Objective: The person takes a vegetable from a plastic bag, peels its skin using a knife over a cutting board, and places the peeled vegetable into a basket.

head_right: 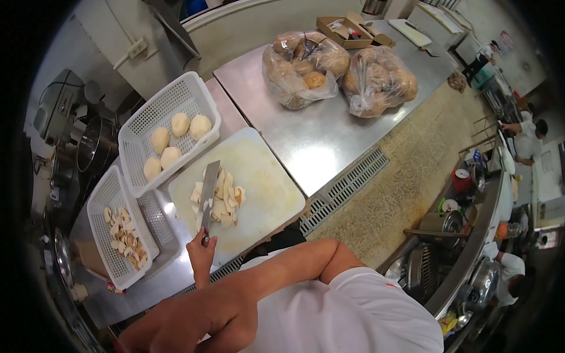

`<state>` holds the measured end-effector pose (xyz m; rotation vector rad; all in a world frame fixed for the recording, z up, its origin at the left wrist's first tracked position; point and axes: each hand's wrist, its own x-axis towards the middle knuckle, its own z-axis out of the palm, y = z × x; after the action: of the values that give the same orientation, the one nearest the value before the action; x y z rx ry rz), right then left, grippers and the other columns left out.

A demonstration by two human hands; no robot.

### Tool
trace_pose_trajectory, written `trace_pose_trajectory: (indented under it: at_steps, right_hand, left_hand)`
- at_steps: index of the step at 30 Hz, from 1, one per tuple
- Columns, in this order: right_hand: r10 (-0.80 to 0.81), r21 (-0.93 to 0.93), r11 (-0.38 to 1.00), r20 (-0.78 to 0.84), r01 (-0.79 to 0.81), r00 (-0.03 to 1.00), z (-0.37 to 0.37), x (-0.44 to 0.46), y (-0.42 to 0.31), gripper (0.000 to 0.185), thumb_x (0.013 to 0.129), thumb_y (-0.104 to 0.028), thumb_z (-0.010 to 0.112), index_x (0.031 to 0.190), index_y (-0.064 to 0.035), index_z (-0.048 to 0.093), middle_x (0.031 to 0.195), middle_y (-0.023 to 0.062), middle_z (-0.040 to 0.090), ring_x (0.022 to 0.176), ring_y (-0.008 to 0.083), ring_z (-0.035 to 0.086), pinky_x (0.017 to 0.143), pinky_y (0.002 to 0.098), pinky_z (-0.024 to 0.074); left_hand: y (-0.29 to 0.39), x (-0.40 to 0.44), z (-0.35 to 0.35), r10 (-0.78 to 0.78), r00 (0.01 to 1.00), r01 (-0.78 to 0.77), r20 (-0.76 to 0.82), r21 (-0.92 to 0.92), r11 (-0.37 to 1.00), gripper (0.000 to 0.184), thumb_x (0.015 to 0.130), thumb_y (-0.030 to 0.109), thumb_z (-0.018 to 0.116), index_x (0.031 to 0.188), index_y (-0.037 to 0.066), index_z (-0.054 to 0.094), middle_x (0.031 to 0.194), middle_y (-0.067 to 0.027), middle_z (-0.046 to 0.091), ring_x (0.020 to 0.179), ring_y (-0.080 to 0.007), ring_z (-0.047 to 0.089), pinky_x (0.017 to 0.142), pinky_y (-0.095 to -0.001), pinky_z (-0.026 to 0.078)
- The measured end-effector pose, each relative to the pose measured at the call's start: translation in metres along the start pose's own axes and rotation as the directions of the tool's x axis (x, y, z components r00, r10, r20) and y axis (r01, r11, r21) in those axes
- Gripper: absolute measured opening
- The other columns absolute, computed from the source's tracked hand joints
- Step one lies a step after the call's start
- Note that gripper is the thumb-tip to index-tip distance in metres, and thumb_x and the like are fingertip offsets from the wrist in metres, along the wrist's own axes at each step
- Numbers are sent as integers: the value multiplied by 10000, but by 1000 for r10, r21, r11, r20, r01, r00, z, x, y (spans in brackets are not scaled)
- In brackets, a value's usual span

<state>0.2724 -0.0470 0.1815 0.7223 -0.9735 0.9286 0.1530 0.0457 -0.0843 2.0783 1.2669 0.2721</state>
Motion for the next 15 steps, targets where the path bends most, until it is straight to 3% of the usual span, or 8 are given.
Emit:
trace_pose_trajectory:
  at_steps: [1,4,6,8,10,12,13,15]
  right_hand:
    - [-7,-9,1000,15,7,1000,-4,-2,-2,330,1096,-236,493,1226,-35,720,1028,126,555,841,235,567,682,351,441]
    - [323,67,938,192,-340,927,-30,1,-33,560,1018,-373,655,1479,-71,555,1111,107,553,839,252,577,679,362,451]
    - [433,-355,814,-155,-459,888,-36,-1,-55,125,981,-155,635,1064,-68,668,1061,103,581,868,231,599,723,361,495]
    - [416,-712,500,-301,-493,858,-65,-15,-61,49,958,-78,639,952,-61,686,1076,101,571,922,243,612,750,372,515]
    - [396,-845,87,-457,-528,796,-100,-54,-54,54,924,-95,684,947,-57,654,1078,114,583,937,283,626,792,408,534]
    - [535,-805,-246,-577,-540,616,-132,-96,-53,189,966,-208,666,1020,-28,672,1222,153,610,1125,369,615,940,451,521]
    - [538,-806,-246,-576,-539,616,-148,-122,-50,189,966,-208,666,1020,-28,672,1222,153,610,1125,369,615,940,451,521]
    - [588,-841,-526,-464,-122,663,-164,-170,-39,494,1017,-432,568,1203,16,658,1434,180,556,1373,409,481,1108,539,416]
  left_hand:
    - [-2,0,1,13,1000,-13,-1,4,1000,438,823,80,809,1216,-72,692,668,-170,654,553,-212,597,612,-339,515]
    - [-6,-2,-2,16,1000,-15,9,-11,1000,467,820,97,813,1237,-74,687,662,-171,651,549,-207,584,607,-335,510]
    - [-8,0,-4,14,1000,-14,6,-34,999,477,819,104,815,1243,-74,686,661,-171,652,549,-206,580,604,-333,507]
    - [-11,-4,-7,480,871,-310,-103,643,700,303,819,100,808,1067,-47,714,633,-157,637,528,-232,589,588,-345,500]
    - [-14,-3,-14,671,741,-304,-27,877,371,221,818,98,804,979,-34,728,619,-150,630,517,-245,593,580,-350,496]
    - [-8,-2,-31,373,928,-369,3,167,915,145,804,102,808,850,23,695,657,-143,660,570,-315,657,591,-393,525]
    - [-2,-2,-38,372,928,-367,0,166,915,145,804,102,808,850,23,695,657,-143,660,570,-315,657,591,-393,525]
    - [7,1,-49,376,923,-384,79,255,888,163,756,97,819,864,30,717,709,-128,697,666,-332,704,627,-433,554]
